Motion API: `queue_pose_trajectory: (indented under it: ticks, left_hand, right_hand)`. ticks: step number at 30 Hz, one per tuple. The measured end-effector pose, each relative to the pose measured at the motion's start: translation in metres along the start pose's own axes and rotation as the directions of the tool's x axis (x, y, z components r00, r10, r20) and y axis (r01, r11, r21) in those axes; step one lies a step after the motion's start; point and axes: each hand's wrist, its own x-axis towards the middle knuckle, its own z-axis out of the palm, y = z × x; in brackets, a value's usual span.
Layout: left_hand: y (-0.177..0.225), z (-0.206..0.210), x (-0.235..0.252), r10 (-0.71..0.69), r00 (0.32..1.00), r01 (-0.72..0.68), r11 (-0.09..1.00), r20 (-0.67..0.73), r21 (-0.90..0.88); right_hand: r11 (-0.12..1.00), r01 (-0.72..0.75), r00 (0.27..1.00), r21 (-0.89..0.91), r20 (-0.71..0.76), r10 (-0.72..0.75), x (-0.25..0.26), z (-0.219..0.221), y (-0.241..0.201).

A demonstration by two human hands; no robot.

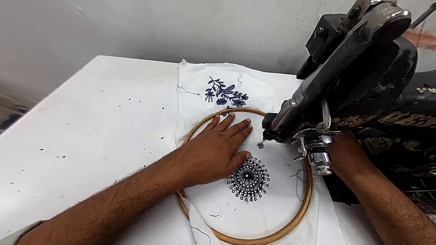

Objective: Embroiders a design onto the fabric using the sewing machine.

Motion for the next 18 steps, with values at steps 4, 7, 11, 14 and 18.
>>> queue_pose_trajectory:
  ticks: [4, 7, 11, 14, 18]
  left_hand:
    - [-0.0009, 0.0008, 0.0007, 0.01, 1.0, -0.01, 1.0, -0.012, -0.006]
    - [-0.0012, 0.001, 0.0006, 0.011, 1.0, -0.011, 1.0, -0.011, 0.001]
    - [-0.0008, 0.0011, 0.0001, 0.01, 1.0, -0.009, 1.0, -0.011, 0.013]
    - [-0.0006, 0.0013, -0.0002, 0.011, 1.0, -0.011, 1.0, -0.013, 0.017]
    - [-0.0011, 0.0024, -0.0003, 0.014, 1.0, -0.014, 1.0, -0.022, 0.014]
  right_hand:
    - [1.0, -0.011, 1.0, -0.013, 0.016, 0.011, 0.002, -0.0014, -0.0029]
    - [0.998, 0.025, 1.0, -0.059, 0.006, -0.025, 0.0023, -0.0011, -0.0041]
    - [1.0, -0.01, 1.0, -0.016, 0.003, 0.01, 0.0014, 0.0, -0.0038]
    - [1.0, -0.021, 1.0, -0.001, 0.0, 0.021, 0.001, 0.0012, -0.0031]
    - [0.998, 0.055, 0.998, -0.036, -0.023, -0.056, -0.0011, 0.0034, 0.0012]
